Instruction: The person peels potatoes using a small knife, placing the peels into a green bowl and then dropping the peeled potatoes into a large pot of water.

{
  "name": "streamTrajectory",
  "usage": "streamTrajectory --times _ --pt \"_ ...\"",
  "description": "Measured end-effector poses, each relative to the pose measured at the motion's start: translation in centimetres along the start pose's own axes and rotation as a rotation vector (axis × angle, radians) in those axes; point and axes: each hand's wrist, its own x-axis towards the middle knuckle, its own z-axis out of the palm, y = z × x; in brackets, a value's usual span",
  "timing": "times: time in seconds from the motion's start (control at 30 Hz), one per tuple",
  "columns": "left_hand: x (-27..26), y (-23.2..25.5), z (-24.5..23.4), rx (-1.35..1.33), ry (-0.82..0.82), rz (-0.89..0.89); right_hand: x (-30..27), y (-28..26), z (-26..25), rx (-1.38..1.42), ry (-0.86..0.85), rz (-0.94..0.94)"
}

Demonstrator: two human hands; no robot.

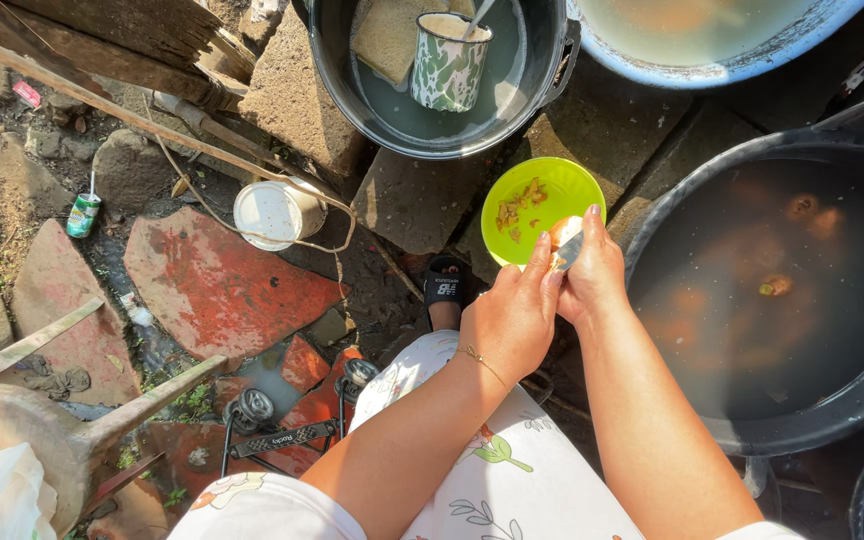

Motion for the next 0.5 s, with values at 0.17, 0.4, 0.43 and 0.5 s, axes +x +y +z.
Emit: streamTrajectory --times 0.17,0.4,0.43,0.5 --pt "0.6 0.1 -0.2 -0.002 -0.011 -0.017 0.5 0.4 -0.4 -0.054 -0.011 -0.010" --pt "2.9 -0.2 1.4 -0.079 0.095 0.009 0.4 -0.1 -0.2 -0.145 -0.066 0.000" --pt "3.1 -0.4 1.6 -0.095 0.110 0.017 0.3 -0.2 0.0 -0.137 -0.065 0.025" --pt "3.4 -0.9 1.9 -0.117 0.081 -0.024 0.1 -0.6 0.0 -0.123 -0.061 0.075"
